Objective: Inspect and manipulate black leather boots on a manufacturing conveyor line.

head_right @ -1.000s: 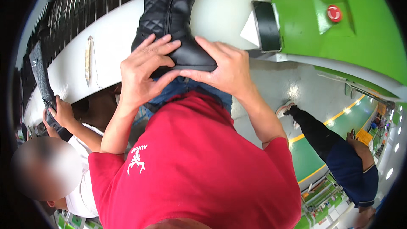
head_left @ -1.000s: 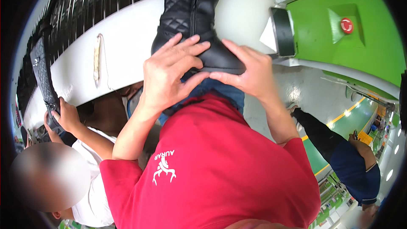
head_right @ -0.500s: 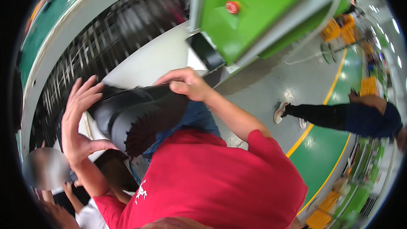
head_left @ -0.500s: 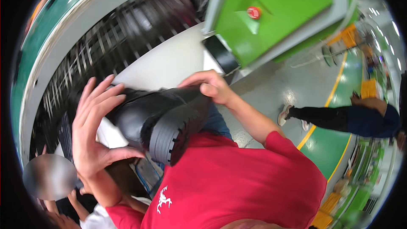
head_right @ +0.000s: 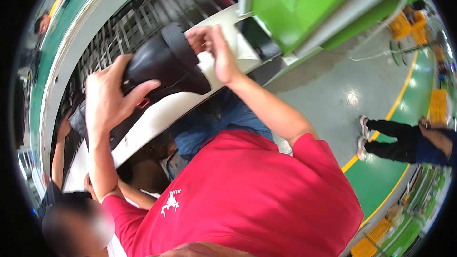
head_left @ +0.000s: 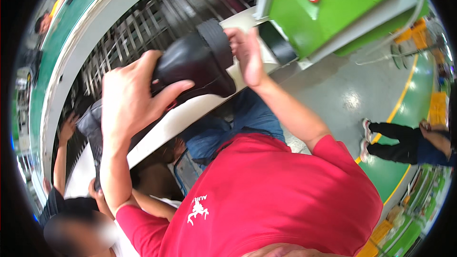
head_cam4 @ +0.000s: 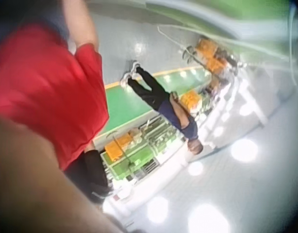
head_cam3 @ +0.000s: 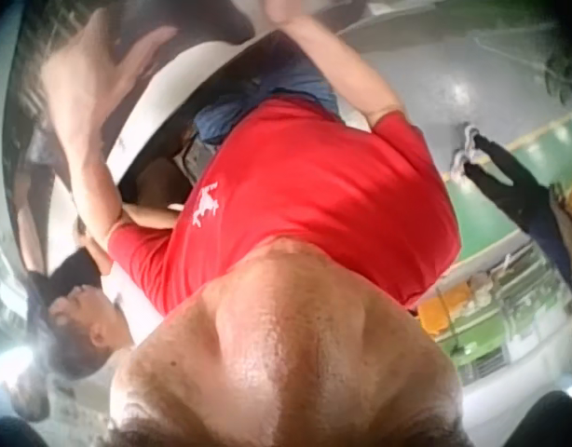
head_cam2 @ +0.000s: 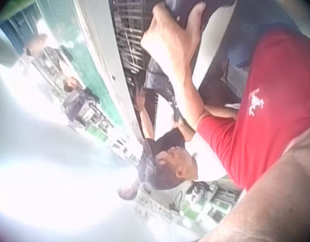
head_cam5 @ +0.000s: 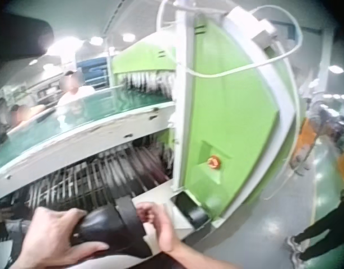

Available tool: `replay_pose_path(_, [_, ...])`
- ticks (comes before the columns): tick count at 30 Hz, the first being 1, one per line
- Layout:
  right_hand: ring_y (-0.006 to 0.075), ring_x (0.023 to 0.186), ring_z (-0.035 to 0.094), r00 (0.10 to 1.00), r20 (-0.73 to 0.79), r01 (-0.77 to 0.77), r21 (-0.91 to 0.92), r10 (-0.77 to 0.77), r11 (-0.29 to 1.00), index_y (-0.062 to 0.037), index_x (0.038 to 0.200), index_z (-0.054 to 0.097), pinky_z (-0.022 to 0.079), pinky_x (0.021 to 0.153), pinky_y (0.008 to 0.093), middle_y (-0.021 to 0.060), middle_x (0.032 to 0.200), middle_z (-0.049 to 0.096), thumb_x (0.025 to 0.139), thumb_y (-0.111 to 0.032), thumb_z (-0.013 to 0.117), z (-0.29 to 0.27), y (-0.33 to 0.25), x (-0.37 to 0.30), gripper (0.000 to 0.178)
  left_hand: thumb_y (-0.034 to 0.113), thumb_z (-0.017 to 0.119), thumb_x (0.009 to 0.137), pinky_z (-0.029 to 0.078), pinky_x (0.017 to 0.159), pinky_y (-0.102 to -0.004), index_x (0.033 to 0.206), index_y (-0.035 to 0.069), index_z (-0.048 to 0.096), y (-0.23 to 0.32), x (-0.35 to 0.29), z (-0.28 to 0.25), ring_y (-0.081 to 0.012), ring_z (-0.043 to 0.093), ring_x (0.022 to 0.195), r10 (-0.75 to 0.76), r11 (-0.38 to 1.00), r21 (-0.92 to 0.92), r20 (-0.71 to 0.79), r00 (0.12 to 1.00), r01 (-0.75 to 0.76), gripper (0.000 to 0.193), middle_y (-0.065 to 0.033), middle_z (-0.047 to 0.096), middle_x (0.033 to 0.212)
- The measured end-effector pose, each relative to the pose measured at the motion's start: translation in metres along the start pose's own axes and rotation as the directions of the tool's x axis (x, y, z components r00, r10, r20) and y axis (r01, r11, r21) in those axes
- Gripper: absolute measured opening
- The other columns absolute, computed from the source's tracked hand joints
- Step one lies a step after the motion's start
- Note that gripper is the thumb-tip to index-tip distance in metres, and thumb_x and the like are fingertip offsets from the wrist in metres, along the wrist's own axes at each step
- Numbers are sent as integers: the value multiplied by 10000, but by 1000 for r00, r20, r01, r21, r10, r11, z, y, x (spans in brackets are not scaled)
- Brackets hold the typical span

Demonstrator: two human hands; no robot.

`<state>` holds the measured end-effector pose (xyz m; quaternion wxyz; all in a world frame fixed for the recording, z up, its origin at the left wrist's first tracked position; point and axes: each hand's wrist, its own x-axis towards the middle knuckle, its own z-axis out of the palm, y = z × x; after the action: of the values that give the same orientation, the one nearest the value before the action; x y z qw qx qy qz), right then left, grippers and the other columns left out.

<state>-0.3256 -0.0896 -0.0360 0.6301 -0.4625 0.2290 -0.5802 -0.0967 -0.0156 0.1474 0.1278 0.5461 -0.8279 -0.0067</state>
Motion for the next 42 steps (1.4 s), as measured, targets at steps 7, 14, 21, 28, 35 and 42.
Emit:
replay_pose_path(7, [145, 918, 575, 981, -73, 178, -58, -182, 982, 8, 1304, 658, 458, 878, 289, 26, 1017, 630, 1189, -576, 281, 25, -6, 10, 705, 523, 914, 830, 576, 653, -400, 1152, -31, 709, 3, 2, -4, -356, 747, 679, 36, 999, 0, -3, 999, -36, 673, -186, 721, 763])
replay_pose_path(14, [140, 734, 446, 939, 119, 345, -318, -324, 883, 54, 1165, 660, 381, 693, 320, 59, 902, 542, 1176, -464, 366, 14, -4, 16, 595, 539, 898, 847, 566, 637, -406, 1161, -18, 701, 3, 3, -7, -353, 735, 664, 75, 997, 14, 50, 996, -76, 669, -162, 706, 760])
replay_pose_path(21, [138, 703, 479, 943, 83, 329, -370, -322, 869, 81, 1203, 651, 394, 665, 316, 60, 853, 541, 1167, -449, 385, 14, -22, 11, 595, 497, 866, 905, 555, 613, -436, 1193, -24, 689, 5, 13, -12, -394, 722, 651, 109, 994, 0, 168, 980, -111, 621, -183, 696, 730])
replay_pose_path(28, [161, 795, 548, 969, -218, 132, 45, -119, 990, 71, 1209, 642, 479, 834, 318, 65, 883, 578, 1150, -380, 385, 34, -29, 5, 522, 467, 850, 931, 564, 606, -458, 1209, -31, 681, 14, 16, -12, -421, 733, 670, 135, 990, 18, 190, 972, -141, 595, -215, 713, 737])
replay_pose_path(35, [163, 777, 482, 970, -15, 233, -201, -241, 951, 72, 1161, 631, 453, 817, 318, 48, 861, 502, 1115, -373, 447, 25, -29, 7, 483, 466, 857, 926, 554, 576, -446, 1201, -45, 678, 20, 14, -14, -416, 719, 637, 95, 992, 58, 220, 971, -110, 607, -206, 699, 711])
replay_pose_path(42, [183, 1068, 655, 988, -23, 139, -307, -154, 941, 32, 1229, 640, 505, 992, 335, 96, 1139, 691, 1123, -440, 332, 22, -36, 4, 573, 457, 872, 915, 546, 566, -434, 1187, -45, 678, 23, 16, -14, -404, 715, 625, 116, 991, 38, 203, 972, -126, 603, -195, 693, 704])
